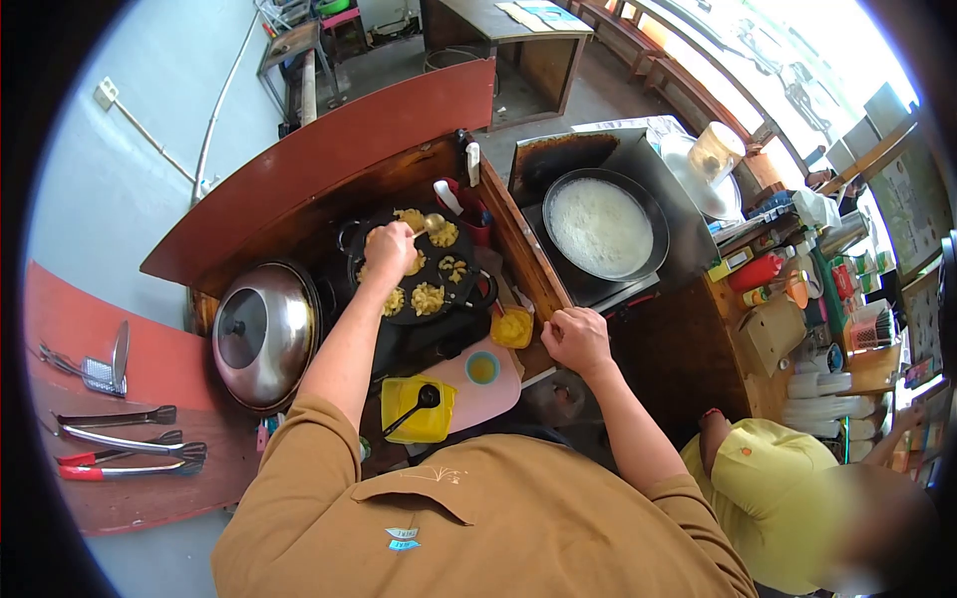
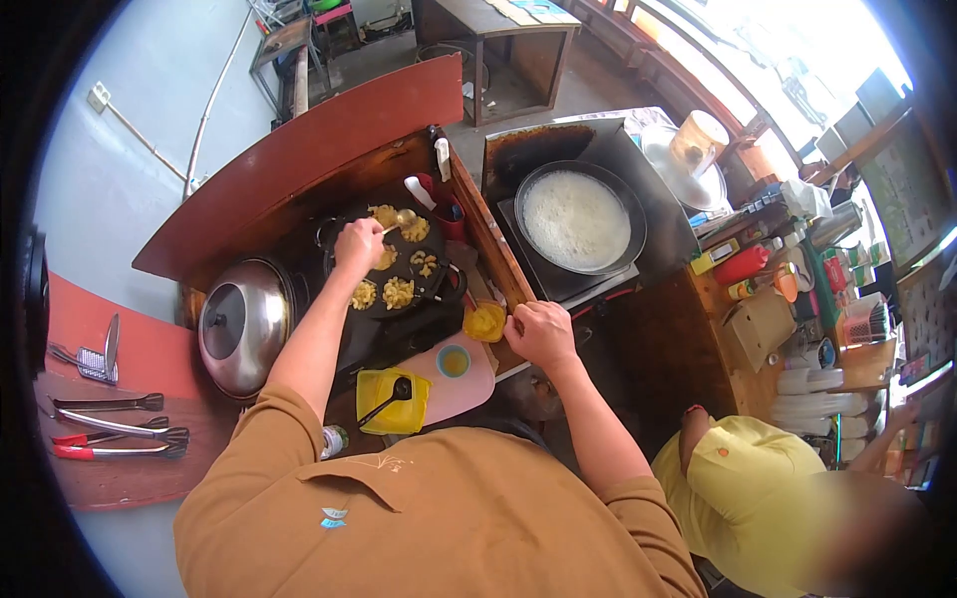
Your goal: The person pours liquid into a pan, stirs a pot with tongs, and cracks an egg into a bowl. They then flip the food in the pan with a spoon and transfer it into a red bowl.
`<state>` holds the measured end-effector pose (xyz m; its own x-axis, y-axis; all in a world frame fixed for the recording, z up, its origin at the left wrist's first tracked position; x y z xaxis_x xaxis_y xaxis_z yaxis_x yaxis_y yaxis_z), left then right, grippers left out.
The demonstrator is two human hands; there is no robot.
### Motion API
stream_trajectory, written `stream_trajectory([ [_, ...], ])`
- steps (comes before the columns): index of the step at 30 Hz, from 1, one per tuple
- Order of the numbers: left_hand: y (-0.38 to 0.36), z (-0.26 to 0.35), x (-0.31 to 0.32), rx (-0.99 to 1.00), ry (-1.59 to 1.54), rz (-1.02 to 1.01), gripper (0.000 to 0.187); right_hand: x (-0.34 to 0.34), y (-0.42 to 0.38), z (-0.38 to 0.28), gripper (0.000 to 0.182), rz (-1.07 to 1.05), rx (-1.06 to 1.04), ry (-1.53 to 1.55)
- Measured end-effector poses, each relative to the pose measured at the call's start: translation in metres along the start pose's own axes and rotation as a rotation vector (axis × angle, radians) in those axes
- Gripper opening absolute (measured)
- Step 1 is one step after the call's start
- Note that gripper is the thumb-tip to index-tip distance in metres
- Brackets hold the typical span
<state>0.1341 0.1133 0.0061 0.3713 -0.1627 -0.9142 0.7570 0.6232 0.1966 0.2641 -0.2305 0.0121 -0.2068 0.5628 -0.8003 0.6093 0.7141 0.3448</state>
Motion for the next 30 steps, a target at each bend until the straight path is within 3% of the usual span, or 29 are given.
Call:
stream_trajectory([
  [15, -0.016, 0.011, 0.029, 0.184, 0.071, 0.087, 0.013, 0.007, -0.001, 0.005, 0.021, -0.02, 0.017, -0.015],
  [19, -0.016, 0.014, 0.022, 0.138, 0.049, 0.031, 0.014, 0.004, 0.0, 0.003, 0.021, -0.014, 0.021, -0.017],
  [21, -0.019, 0.017, 0.018, 0.085, -0.027, 0.11, 0.014, 0.005, 0.0, 0.004, 0.021, -0.009, 0.014, -0.014],
  [25, -0.02, -0.014, 0.053, 0.185, -0.018, 0.101, 0.015, 0.011, -0.002, 0.004, 0.017, 0.067, 0.022, -0.053],
  [28, -0.03, 0.012, 0.023, 0.06, -0.067, 0.091, 0.017, 0.007, -0.004, 0.005, 0.015, 0.028, 0.029, -0.007],
  [29, -0.029, 0.009, 0.02, -0.009, 0.026, -0.011, 0.019, 0.015, -0.006, 0.013, 0.014, 0.018, 0.024, 0.015],
  [30, -0.034, -0.004, 0.026, 0.063, -0.052, 0.101, 0.021, 0.013, -0.008, 0.012, 0.013, 0.047, 0.026, 0.022],
])
Point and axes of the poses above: each hand's wrist, its own y-axis towards the middle knuckle, its own x-axis out of the palm, z = x × y, the point moved 3 cm from there along y, towards the middle knuckle, and after that the axes turned 13 degrees about x, right-handed, at the moved point
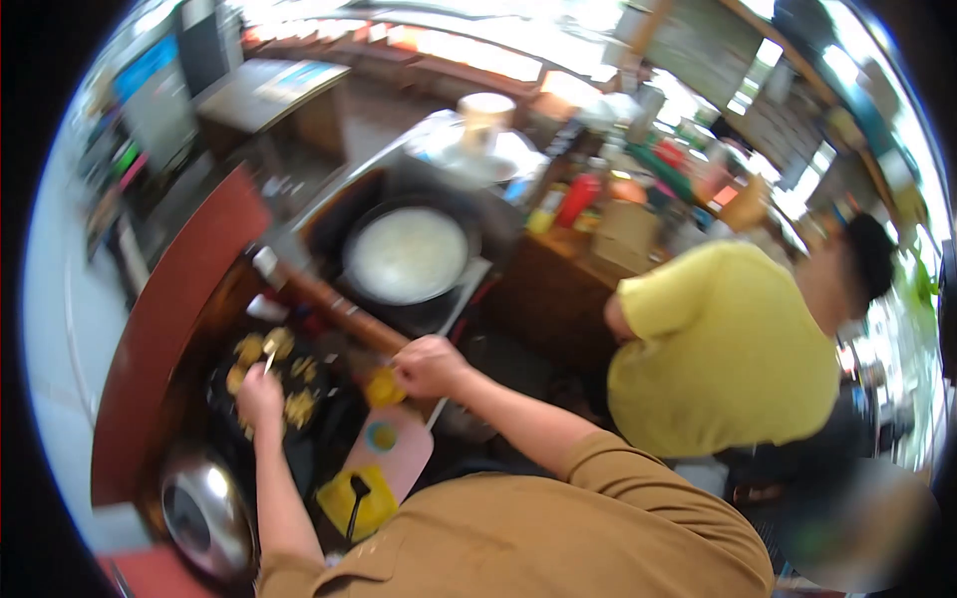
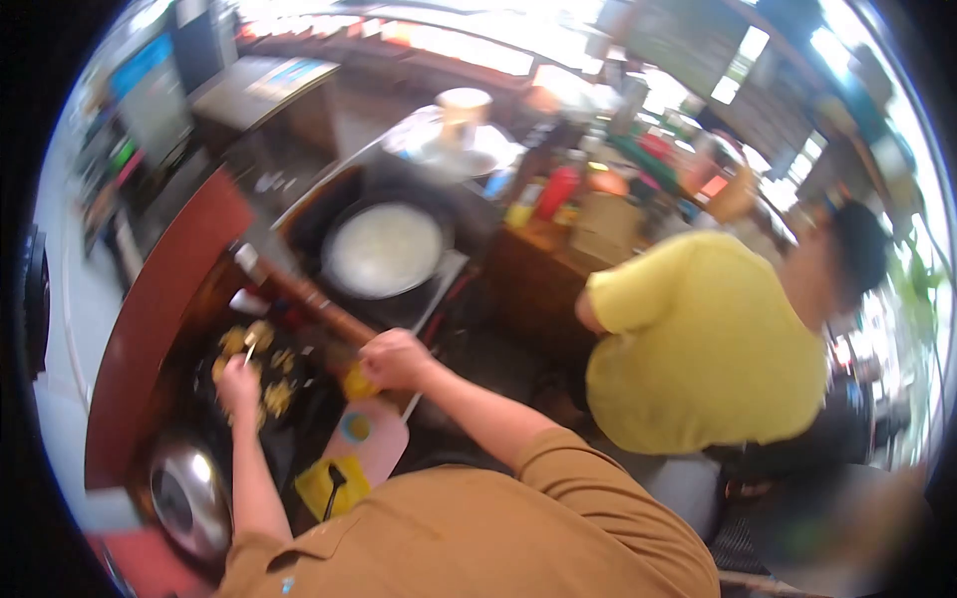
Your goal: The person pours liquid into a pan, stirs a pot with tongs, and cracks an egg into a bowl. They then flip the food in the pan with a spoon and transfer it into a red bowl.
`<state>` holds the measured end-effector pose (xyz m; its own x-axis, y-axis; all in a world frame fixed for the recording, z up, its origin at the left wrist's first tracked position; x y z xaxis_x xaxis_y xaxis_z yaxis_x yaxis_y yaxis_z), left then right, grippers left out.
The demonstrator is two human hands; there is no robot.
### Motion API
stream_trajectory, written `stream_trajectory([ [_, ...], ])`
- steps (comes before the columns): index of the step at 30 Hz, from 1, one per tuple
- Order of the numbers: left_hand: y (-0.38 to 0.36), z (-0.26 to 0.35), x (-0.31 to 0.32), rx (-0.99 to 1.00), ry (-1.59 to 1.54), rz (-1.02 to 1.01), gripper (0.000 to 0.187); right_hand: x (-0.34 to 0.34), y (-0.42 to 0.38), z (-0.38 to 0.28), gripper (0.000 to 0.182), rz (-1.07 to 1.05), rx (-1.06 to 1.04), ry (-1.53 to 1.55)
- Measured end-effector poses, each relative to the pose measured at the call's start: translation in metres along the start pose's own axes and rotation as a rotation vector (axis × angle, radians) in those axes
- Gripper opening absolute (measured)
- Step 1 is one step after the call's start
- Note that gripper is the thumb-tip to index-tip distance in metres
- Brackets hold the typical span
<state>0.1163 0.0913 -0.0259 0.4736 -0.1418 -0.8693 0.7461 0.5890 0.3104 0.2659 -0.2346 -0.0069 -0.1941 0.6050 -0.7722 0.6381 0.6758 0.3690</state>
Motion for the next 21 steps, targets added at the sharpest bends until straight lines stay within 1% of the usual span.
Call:
stream_trajectory([
  [1, -0.003, -0.004, -0.001, 0.067, -0.028, 0.059, 0.019, -0.002, -0.002, 0.001, 0.014, 0.008, 0.009, 0.008],
  [2, -0.005, -0.014, 0.004, 0.134, -0.13, 0.118, 0.017, -0.001, -0.002, 0.003, 0.014, 0.008, 0.008, 0.027],
  [3, -0.009, -0.01, 0.003, 0.144, -0.16, 0.139, 0.017, -0.002, -0.003, 0.005, 0.016, 0.024, -0.029, 0.028],
  [4, -0.012, -0.009, -0.002, 0.144, -0.184, 0.162, 0.018, 0.0, -0.004, 0.006, 0.017, 0.033, -0.072, 0.034],
  [6, -0.018, 0.005, -0.019, 0.094, -0.18, 0.096, 0.019, 0.0, -0.005, 0.007, 0.018, 0.033, -0.071, 0.026],
  [8, -0.024, -0.001, -0.015, 0.055, -0.322, 0.12, 0.018, -0.003, -0.006, 0.007, 0.019, 0.026, -0.067, 0.053],
  [9, -0.025, -0.015, -0.004, 0.068, -0.439, 0.125, 0.018, -0.004, -0.006, 0.007, 0.019, 0.02, -0.063, 0.059],
  [10, -0.029, -0.005, -0.009, 0.036, -0.514, 0.129, 0.018, -0.003, -0.007, 0.008, 0.02, 0.013, -0.058, 0.066],
  [12, -0.034, 0.007, -0.014, 0.053, -0.609, 0.149, 0.019, -0.004, -0.007, 0.008, 0.02, -0.018, -0.041, 0.065],
  [14, -0.041, 0.037, -0.026, -0.053, -0.669, 0.098, 0.021, 0.001, -0.007, 0.011, 0.02, -0.02, -0.043, 0.092],
  [15, -0.046, 0.052, -0.026, -0.046, -0.714, 0.138, 0.021, 0.003, -0.007, 0.013, 0.02, -0.023, -0.046, 0.085],
  [16, -0.05, 0.072, -0.03, -0.038, -0.72, 0.137, 0.021, 0.002, -0.008, 0.011, 0.02, -0.026, -0.049, 0.08],
  [18, -0.055, 0.109, -0.034, -0.133, -0.888, 0.026, 0.021, 0.004, -0.009, 0.012, 0.02, -0.038, -0.034, 0.079],
  [19, -0.055, 0.114, -0.017, -0.063, -0.877, 0.1, 0.019, 0.008, -0.01, 0.014, 0.019, -0.042, -0.034, 0.08],
  [20, -0.054, 0.134, -0.013, -0.049, -0.879, 0.101, 0.019, 0.009, -0.009, 0.014, 0.019, -0.063, -0.024, 0.071],
  [21, -0.057, 0.154, -0.007, -0.072, -0.973, 0.039, 0.018, 0.009, -0.01, 0.015, 0.018, -0.062, -0.027, 0.06],
])
Point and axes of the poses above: each hand's wrist, its own y-axis towards the middle knuckle, its own x-axis out of the palm, z = x × y, the point moved 3 cm from there along y, towards the middle knuckle, and after that the axes turned 13 degrees about x, right-handed, at the moved point
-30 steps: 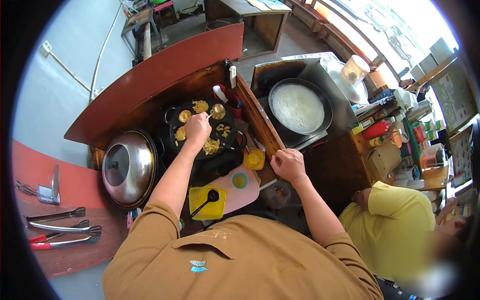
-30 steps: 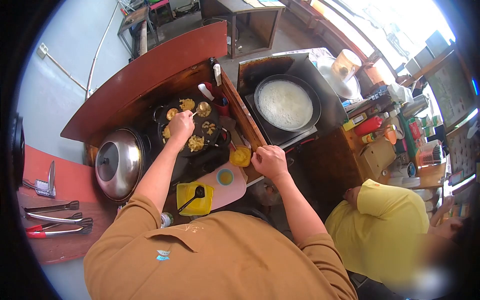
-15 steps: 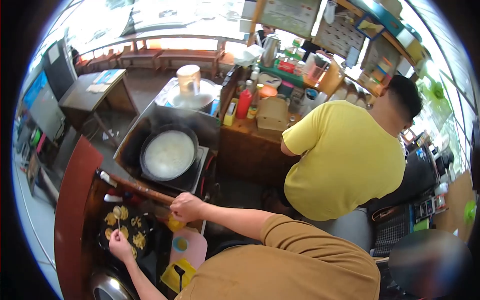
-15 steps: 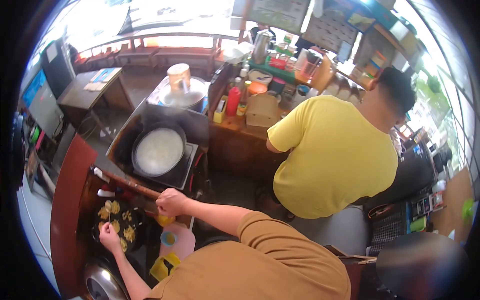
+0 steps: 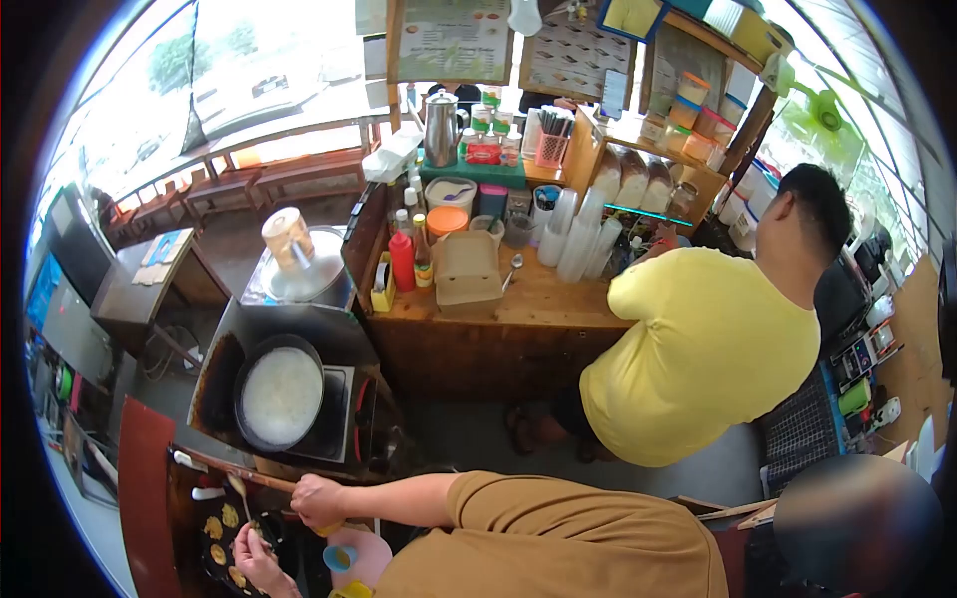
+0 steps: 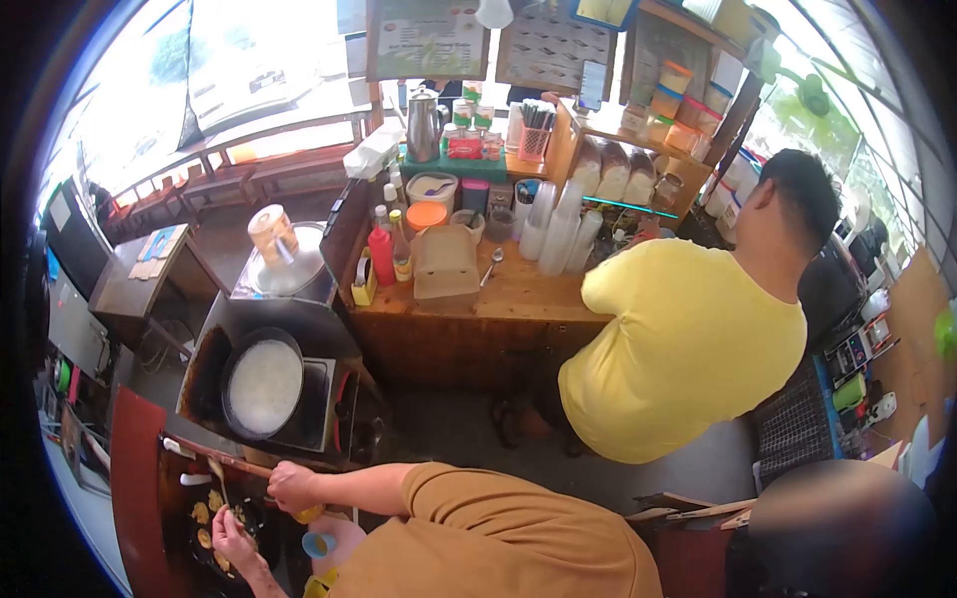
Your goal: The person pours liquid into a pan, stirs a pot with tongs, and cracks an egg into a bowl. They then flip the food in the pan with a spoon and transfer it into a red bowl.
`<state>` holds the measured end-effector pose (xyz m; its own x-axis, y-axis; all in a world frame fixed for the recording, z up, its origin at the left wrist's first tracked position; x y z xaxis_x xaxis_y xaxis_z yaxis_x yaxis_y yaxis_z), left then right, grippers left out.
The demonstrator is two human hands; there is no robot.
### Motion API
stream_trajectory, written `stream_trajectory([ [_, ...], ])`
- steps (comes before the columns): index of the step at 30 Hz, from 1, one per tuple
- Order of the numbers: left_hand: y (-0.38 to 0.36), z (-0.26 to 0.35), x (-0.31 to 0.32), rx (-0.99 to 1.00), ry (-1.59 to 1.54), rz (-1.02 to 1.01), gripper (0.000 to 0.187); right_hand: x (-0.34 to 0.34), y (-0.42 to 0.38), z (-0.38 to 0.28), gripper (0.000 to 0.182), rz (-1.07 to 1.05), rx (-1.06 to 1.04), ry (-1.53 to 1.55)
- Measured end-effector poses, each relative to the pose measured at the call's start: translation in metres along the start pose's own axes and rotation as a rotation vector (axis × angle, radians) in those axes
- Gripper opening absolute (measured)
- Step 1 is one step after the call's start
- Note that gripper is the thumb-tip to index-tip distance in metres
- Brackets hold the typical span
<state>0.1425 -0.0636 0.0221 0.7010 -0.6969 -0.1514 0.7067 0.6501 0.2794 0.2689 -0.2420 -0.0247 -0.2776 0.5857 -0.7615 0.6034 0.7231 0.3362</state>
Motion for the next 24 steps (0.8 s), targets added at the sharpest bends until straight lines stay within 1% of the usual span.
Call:
stream_trajectory([
  [1, -0.008, 0.012, 0.022, -0.052, -0.087, -0.045, 0.017, -0.004, 0.0, -0.002, 0.018, 0.0, -0.005, -0.008],
  [2, -0.018, 0.037, 0.053, -0.093, -0.095, -0.012, 0.015, -0.004, -0.001, -0.002, 0.017, -0.009, -0.004, -0.001],
  [3, -0.025, 0.045, 0.074, -0.122, -0.2, -0.054, 0.016, -0.006, -0.002, -0.005, 0.017, 0.001, -0.009, 0.004],
  [5, -0.036, 0.047, 0.121, -0.115, -0.293, -0.027, 0.016, -0.01, -0.002, -0.004, 0.018, -0.102, 0.0, -0.058],
  [8, -0.048, 0.051, 0.184, -0.013, -0.246, -0.04, 0.013, -0.014, -0.007, -0.002, 0.017, -0.109, -0.029, -0.037],
  [9, -0.051, 0.054, 0.196, -0.008, -0.244, -0.044, 0.013, -0.015, -0.01, 0.0, 0.017, -0.11, -0.038, -0.022],
  [11, -0.06, 0.064, 0.233, -0.149, -0.36, -0.196, 0.013, -0.019, -0.014, 0.007, 0.017, -0.107, -0.048, -0.005],
  [12, -0.062, 0.069, 0.248, -0.186, -0.331, -0.155, 0.012, -0.021, -0.017, 0.012, 0.016, -0.106, -0.053, 0.002],
  [16, -0.061, 0.058, 0.278, -0.154, -0.385, -0.174, 0.012, -0.028, -0.022, 0.024, 0.016, -0.109, -0.063, 0.035],
  [21, -0.06, 0.048, 0.274, -0.166, -0.396, -0.122, 0.013, -0.034, -0.025, 0.037, 0.014, -0.106, -0.059, 0.08],
  [22, -0.06, 0.043, 0.271, -0.184, -0.396, -0.117, 0.016, -0.035, -0.024, 0.038, 0.014, -0.107, -0.061, 0.095],
  [24, -0.067, 0.053, 0.266, -0.273, -0.351, -0.078, 0.021, -0.03, -0.023, 0.038, 0.014, -0.112, -0.066, 0.127],
])
Point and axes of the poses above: each hand's wrist, its own y-axis towards the middle knuckle, its own x-axis out of the palm, z = x × y, the point moved 3 cm from there along y, towards the middle knuckle, and after that the axes turned 13 degrees about x, right-handed, at the moved point
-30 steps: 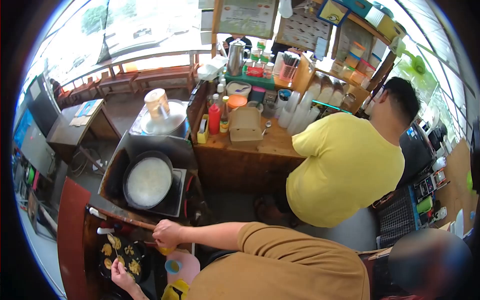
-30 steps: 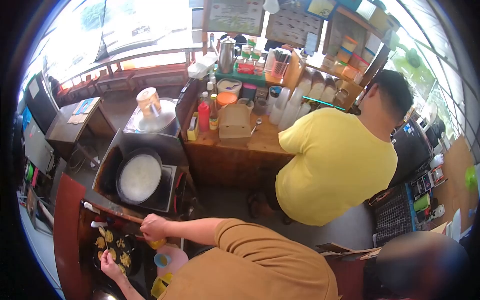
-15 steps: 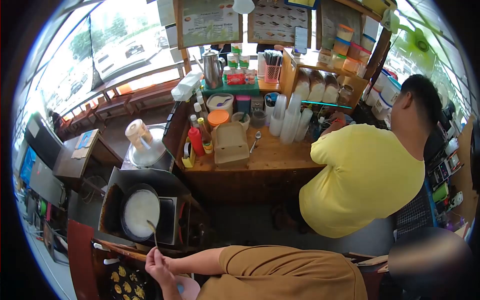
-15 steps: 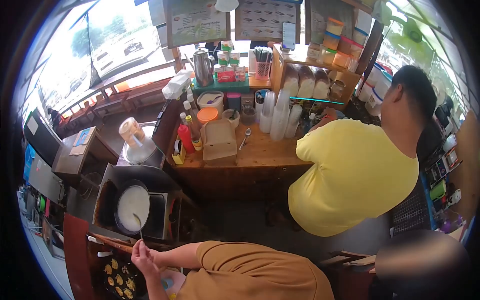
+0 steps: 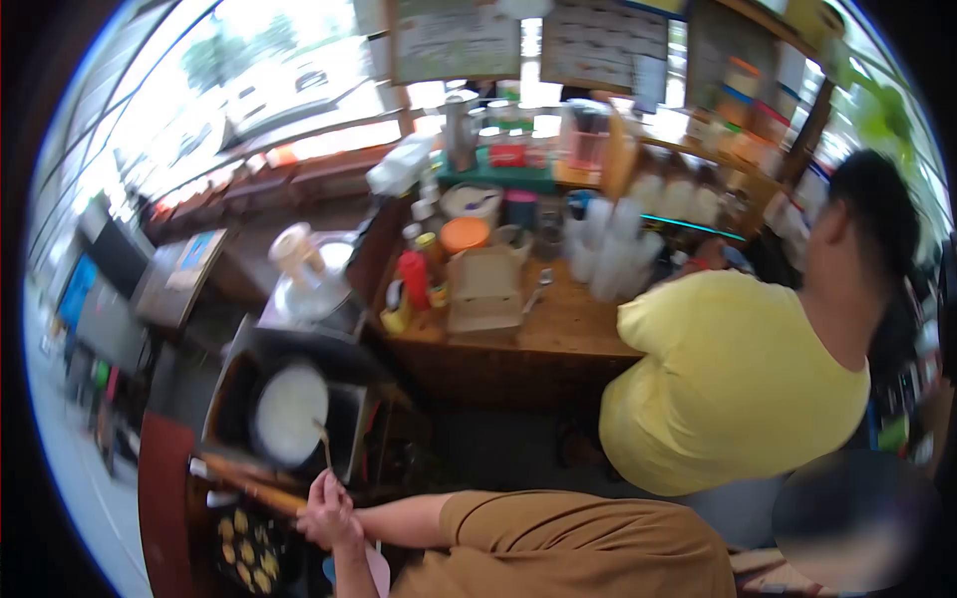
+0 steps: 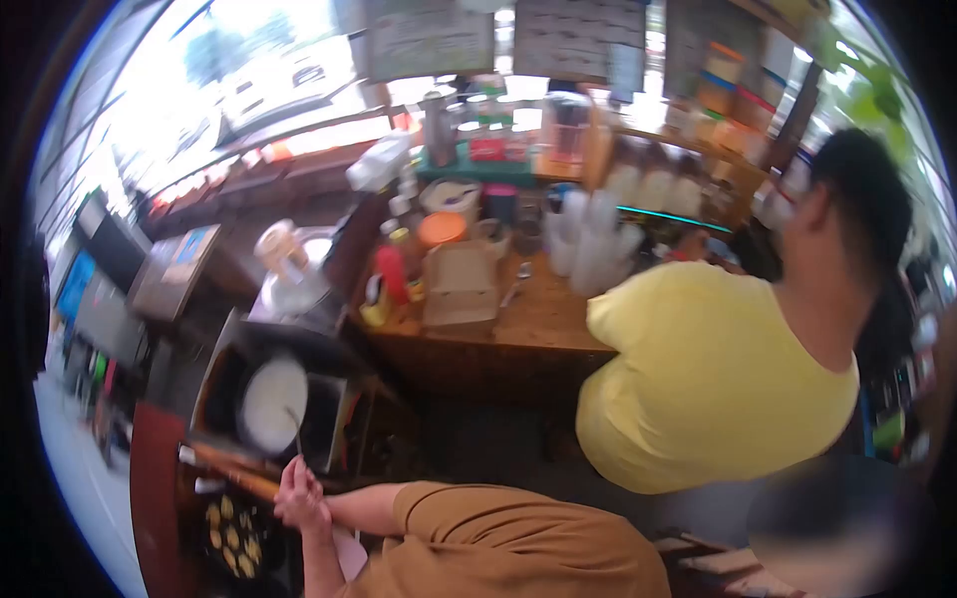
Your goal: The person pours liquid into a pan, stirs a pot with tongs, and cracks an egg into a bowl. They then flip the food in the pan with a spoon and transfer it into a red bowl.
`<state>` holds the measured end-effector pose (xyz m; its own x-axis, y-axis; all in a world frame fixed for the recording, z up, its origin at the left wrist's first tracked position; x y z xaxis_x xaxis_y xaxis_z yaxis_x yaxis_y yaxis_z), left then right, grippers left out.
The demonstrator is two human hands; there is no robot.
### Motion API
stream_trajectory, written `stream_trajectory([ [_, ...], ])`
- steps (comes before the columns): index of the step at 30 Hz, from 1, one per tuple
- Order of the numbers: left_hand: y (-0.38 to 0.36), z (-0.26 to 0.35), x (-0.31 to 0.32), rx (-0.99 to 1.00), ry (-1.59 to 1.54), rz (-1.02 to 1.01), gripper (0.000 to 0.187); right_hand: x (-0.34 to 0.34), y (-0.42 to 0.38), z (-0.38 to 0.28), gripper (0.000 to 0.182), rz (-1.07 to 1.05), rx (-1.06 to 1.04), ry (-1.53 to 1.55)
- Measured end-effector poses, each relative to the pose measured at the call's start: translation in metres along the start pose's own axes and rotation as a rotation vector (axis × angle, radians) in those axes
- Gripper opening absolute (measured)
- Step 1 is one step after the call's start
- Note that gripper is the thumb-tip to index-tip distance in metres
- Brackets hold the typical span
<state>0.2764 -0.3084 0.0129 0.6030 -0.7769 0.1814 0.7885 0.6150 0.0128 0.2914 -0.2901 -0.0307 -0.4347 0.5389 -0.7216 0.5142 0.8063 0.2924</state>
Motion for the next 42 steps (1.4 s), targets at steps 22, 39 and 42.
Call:
stream_trajectory([
  [22, -0.061, 0.044, -0.395, 0.185, 1.116, 0.798, 0.012, 0.027, 0.064, -0.046, 0.032, -0.153, 0.17, -0.407],
  [39, 0.03, 0.044, -0.445, 0.066, 1.665, 0.385, 0.014, 0.028, 0.063, -0.055, 0.024, 0.019, 0.105, -0.386],
  [42, 0.026, 0.062, -0.438, 0.01, 1.584, 0.412, 0.01, 0.03, 0.062, -0.053, 0.026, 0.007, 0.131, -0.385],
])
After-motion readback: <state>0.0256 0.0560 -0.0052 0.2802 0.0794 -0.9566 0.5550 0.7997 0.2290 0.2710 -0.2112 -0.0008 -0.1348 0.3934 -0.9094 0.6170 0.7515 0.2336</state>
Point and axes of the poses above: each hand's wrist, its own y-axis towards the middle knuckle, its own x-axis out of the palm, z = x × y, the point moved 3 cm from there along y, towards the middle knuckle, and after that the axes turned 13 degrees about x, right-handed, at the moved point
